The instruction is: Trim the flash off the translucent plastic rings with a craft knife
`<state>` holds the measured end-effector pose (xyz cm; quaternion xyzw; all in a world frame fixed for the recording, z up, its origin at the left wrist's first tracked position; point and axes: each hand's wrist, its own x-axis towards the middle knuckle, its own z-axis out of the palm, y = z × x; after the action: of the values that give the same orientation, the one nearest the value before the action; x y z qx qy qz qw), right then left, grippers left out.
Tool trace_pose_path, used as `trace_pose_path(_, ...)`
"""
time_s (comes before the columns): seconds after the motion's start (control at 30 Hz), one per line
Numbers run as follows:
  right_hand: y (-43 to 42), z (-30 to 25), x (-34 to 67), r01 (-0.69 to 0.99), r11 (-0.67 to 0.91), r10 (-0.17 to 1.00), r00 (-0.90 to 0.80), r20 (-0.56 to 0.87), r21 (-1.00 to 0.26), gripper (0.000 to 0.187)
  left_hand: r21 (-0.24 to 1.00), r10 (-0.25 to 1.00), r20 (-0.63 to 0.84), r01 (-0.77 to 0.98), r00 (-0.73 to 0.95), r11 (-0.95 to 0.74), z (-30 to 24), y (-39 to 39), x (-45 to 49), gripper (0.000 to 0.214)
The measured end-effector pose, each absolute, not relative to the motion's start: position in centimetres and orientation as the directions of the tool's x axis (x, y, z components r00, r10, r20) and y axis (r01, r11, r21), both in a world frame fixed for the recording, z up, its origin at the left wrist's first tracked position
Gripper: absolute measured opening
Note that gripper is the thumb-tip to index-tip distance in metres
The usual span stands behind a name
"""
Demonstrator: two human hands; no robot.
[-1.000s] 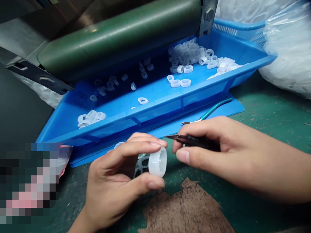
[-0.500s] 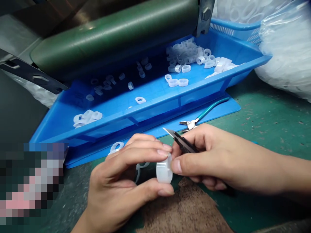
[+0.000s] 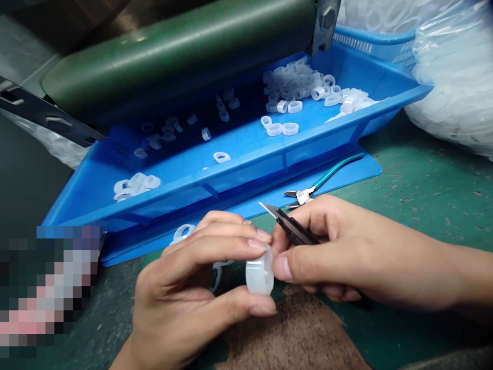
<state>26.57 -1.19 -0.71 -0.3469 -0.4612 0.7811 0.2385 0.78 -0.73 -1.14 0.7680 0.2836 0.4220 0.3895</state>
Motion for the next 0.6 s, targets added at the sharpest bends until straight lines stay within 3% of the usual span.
trace_pose_path(0.2,-1.4,-0.7,25.8,-0.049,-0.375,0.733,-0.627,-0.264,-0.926,0.021,0.827,0.767,0.409,0.155,0.495,-0.541,-1.3,-0.7,1.1,0.038)
trace_pose_path(0.4,-0.9,0.6,26.4,-0.007,-0.342,0.759,-0.591,-0.272,-0.94,0.029,0.904,0.831,0.387,0.012,0.4,-0.428,-2.2,-0.7,0.5,0.041)
trace_pose_path(0.47,-0.8,1.7,27.2,0.052,-0.233,0.831,-0.508,-0.226,-0.971,0.029,0.931,0.864,0.337,0.005,0.375,-0.365,-2.3,-0.9,0.5,0.037)
trace_pose_path(0.53,-0.8,2.5,28.0,0.204,-0.009,0.904,-0.418,-0.095,-0.979,0.031,0.939,0.877,0.312,0.02,0.365,-0.343,-2.2,-1.1,0.5,0.036)
trace_pose_path(0.6,-0.9,2.7,28.6,0.392,0.238,0.9,-0.434,0.05,-0.888,0.037,0.938,0.885,0.306,0.046,0.352,-0.343,-1.9,-1.2,0.5,0.035)
